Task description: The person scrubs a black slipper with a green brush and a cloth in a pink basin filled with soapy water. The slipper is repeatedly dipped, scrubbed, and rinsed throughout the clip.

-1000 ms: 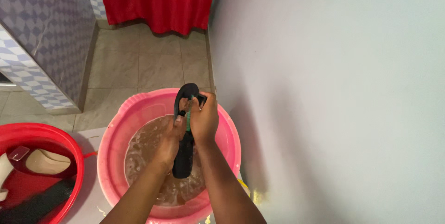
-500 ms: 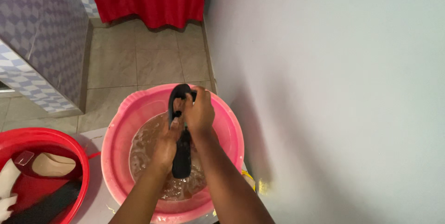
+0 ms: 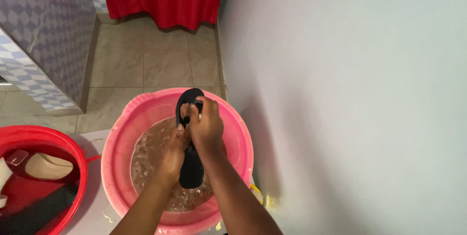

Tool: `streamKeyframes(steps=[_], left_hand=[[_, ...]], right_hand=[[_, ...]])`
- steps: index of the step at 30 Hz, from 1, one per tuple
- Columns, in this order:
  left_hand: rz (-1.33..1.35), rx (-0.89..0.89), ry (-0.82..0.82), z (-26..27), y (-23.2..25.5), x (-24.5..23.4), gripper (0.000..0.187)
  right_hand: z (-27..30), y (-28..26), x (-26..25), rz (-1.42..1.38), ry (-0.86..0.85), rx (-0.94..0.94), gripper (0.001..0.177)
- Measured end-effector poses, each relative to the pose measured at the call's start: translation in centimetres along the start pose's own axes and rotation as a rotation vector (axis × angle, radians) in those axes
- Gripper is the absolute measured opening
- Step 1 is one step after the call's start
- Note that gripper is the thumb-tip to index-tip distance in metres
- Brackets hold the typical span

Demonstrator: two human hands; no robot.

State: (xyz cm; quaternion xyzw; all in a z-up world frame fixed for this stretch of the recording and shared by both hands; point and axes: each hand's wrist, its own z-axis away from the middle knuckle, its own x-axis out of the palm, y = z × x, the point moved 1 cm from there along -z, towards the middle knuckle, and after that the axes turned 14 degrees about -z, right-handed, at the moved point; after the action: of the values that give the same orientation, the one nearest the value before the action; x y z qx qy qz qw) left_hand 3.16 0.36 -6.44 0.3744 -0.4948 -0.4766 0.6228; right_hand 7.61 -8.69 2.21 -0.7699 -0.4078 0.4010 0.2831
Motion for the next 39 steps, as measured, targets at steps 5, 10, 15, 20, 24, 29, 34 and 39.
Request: streamKeyframes(steps=[5,10,15,20,24,29,34,39], left_hand=[[-0.076,-0.113,0.004,2.8,0.7,0.8,0.065],[0.225,-0.220,-0.064,4.6,0.2,-1.1,0.075],[0.252,-0.179,0.061,3.7,1.0,-1.8,0.074],[0.108,-0.026,0.060,2.0,3.3,-1.8,0.056],[0.190,0.044,-0.010,2.2,3.4,-1.6,0.056],[0.051,0.107,0.020,1.9,3.4,-2.4,0.051],[-0.097,0.040,-0.088,-0.5,7.2,-4.1,0.058],[0.073,-0.018,-0.169,1.2,8.1,-4.4,0.062]], right_hand=[[-2.4,4.0,-0.1,0.052,0.057,0.062,0.028],[-6.9,5.7,-3.2,-0.321,0.132,0.087,0.020],[-4.2,4.5,-3.5,-0.589,0.039,0.389,0.022],[0.8,-0.7,-2.8,-0.660,-0.061,0.614,0.027],[2.5,-4.1,-3.2,-0.402,-0.164,0.405,0.028],[2.6,-2.7,-3.2,-0.464,-0.284,0.267,0.026],[-0.3,-0.5,-5.4,-0.764,-0.173,0.507,0.025],[1.0,-1.8,-8.1,-0.345,-0.326,-0.020,0.028]])
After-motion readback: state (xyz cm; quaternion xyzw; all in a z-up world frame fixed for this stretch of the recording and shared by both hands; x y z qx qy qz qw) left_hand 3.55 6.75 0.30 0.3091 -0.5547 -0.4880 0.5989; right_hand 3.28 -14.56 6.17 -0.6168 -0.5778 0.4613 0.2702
